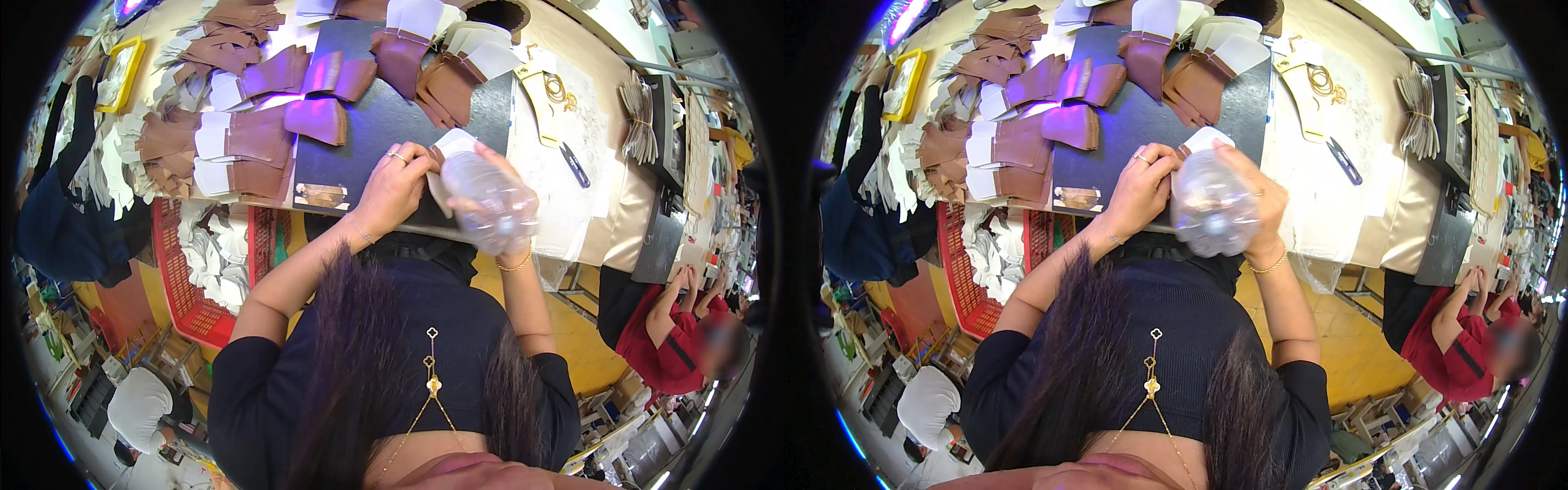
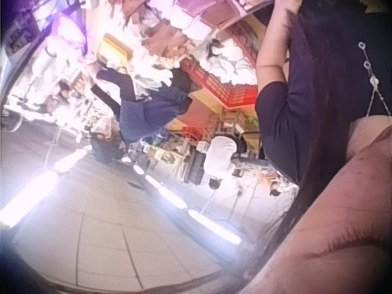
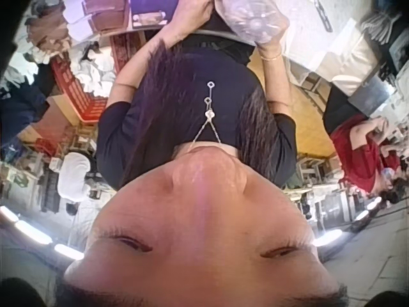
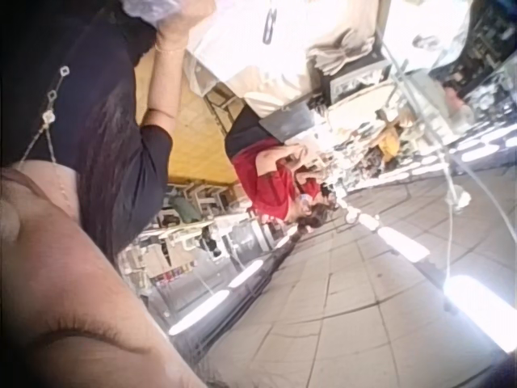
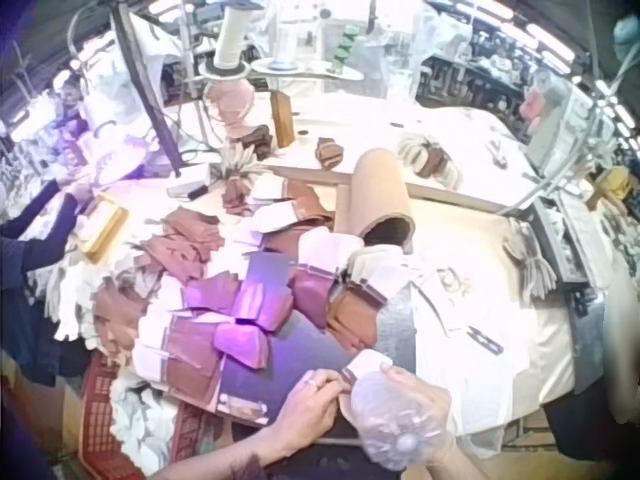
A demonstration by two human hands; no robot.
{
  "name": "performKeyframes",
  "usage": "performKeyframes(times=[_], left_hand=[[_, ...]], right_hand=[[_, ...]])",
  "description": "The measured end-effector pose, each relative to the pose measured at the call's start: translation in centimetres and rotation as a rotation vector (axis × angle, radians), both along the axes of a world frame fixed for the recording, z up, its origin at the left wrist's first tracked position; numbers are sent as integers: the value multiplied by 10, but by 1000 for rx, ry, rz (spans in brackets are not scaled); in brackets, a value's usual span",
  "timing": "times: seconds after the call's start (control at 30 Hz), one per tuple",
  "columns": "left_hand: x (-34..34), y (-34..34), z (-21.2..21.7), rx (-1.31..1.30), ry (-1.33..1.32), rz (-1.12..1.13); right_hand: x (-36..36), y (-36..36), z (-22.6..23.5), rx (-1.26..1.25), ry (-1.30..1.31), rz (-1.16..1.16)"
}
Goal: The person repeatedly applies glue from a plastic bottle to the edges of small brown leather pieces with white inserts. They handle the pieces one at a time, wipe the glue, and place them on the table. The task continues throughout the clip.
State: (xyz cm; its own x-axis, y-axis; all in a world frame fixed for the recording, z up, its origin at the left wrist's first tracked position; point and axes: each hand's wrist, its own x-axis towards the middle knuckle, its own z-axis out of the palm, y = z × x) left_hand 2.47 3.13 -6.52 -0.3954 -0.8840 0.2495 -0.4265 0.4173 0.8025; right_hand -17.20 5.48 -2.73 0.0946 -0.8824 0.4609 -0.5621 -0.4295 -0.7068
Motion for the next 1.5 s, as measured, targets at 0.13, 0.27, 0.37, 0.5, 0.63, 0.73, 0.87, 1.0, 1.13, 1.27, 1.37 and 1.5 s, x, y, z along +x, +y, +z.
performKeyframes(times=[0.13,0.27,0.37,0.5,0.63,0.73,0.87,1.0,1.13,1.27,1.37,1.5], left_hand=[[1,0,1,-22,-10,-19],[0,0,1,-28,-44,-28],[0,1,1,-16,-50,-6],[0,1,0,12,-12,-4],[-1,0,0,16,-21,5],[-1,0,3,36,-51,12],[-5,-2,7,140,-77,29],[-7,-5,11,206,-92,34],[-7,-6,12,237,-98,-5],[-11,-5,13,231,-101,40],[-12,-5,14,255,-139,38],[-10,-4,13,249,-100,36]], right_hand=[[-14,-11,11,24,-89,-230],[10,-14,9,39,-668,-40],[7,-20,9,-105,14,-7],[-2,-24,10,53,-10,-426],[11,-24,11,65,-1,-59],[15,-27,12,77,70,-190],[-20,-34,13,-36,111,-392],[-51,-26,17,-109,-41,-511],[-50,-17,25,-91,-300,-475],[-39,-16,31,-90,-353,-443],[-40,-17,32,-95,-430,-388],[-40,-16,29,-107,-487,-301]])
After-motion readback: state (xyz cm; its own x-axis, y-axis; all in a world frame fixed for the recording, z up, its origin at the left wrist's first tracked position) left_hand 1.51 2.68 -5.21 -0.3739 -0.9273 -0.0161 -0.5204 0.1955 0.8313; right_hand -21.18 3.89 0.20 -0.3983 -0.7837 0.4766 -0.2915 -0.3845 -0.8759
